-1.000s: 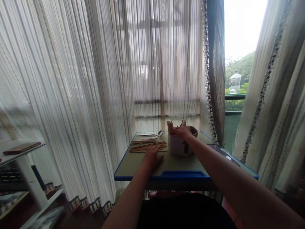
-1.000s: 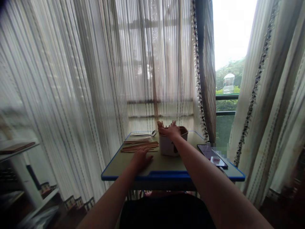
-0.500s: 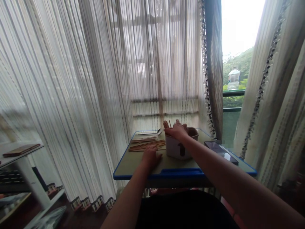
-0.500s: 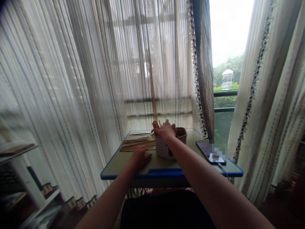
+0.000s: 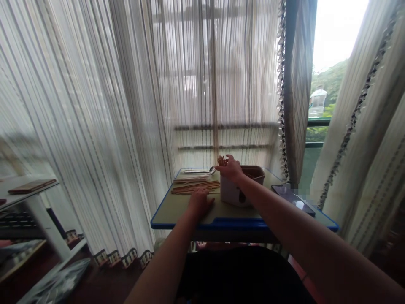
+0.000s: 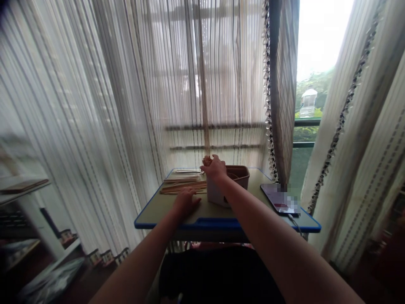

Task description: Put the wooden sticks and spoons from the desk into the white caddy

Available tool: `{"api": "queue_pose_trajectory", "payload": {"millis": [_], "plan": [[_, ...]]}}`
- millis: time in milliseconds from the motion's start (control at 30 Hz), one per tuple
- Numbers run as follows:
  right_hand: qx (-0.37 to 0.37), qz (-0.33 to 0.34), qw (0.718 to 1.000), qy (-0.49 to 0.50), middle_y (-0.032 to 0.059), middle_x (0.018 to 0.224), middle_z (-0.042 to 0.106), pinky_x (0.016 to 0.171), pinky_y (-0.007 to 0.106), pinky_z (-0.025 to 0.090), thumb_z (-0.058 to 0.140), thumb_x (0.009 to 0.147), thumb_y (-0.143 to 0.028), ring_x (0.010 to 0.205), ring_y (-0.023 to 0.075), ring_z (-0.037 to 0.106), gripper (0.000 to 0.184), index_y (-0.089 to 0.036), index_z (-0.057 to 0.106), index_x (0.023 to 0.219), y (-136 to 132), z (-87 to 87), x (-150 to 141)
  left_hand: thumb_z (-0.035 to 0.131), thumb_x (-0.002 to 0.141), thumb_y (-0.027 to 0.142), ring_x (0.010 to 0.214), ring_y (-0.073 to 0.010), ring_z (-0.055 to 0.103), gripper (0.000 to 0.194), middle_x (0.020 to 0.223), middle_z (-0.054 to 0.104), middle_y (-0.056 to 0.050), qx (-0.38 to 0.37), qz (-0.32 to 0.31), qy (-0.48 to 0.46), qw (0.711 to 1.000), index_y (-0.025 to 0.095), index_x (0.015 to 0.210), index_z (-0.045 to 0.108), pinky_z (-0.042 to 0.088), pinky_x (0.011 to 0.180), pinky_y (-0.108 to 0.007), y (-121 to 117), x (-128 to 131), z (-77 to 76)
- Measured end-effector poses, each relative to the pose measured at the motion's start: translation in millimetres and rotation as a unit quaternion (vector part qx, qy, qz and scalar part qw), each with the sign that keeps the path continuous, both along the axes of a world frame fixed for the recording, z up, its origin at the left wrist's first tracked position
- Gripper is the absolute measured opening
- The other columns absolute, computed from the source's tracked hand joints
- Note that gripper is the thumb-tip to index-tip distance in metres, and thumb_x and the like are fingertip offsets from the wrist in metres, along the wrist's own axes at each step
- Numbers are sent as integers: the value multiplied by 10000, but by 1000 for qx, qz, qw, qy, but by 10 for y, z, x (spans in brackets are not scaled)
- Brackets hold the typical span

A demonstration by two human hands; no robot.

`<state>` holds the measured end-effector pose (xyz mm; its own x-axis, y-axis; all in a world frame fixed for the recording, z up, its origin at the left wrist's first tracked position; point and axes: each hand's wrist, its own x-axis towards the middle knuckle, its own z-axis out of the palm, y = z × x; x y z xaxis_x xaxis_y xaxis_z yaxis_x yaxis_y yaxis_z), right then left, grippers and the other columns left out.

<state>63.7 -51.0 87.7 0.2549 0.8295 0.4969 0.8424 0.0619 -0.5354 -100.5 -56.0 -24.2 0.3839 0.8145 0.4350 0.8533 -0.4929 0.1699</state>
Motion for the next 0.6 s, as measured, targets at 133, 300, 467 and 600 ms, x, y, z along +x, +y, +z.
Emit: {"api": "queue_pose_trajectory", "payload": {"millis": [133,300,467,600], "plan": [[-44,-32,998,-3,106,992,602,789,364,378,595,613,-565,1040,291,469,660,-176,472,1132,34,8,-44,535,765,428,1080,-228,453,327,1066,579,-75,0,-2,4,1000,183,974,595,315,948,-319,0,-2,3],[-45,-74,996,-35,137,1045,566,807,425,367,553,681,-507,1046,311,458,462,-156,538,983,40,15,-170,525,769,435,1065,-227,462,313,1050,588,-65,-5,3,4,1000,195,952,607,326,939,-323,16,-27,-9],[-45,-105,993,-7,141,1067,557,796,446,373,534,715,-423,1039,321,454,403,-157,521,1017,43,21,-240,521,767,440,1052,-222,468,307,1040,590,-64,-9,6,4,1000,199,935,612,334,933,-320,16,-46,-1],[-48,-91,995,3,115,1068,554,794,427,370,561,683,-459,1047,309,442,429,-186,511,1009,52,28,-248,523,768,438,1033,-221,476,299,1012,593,-72,-1,-7,2,1000,190,908,616,335,923,-318,32,-53,-17]]}}
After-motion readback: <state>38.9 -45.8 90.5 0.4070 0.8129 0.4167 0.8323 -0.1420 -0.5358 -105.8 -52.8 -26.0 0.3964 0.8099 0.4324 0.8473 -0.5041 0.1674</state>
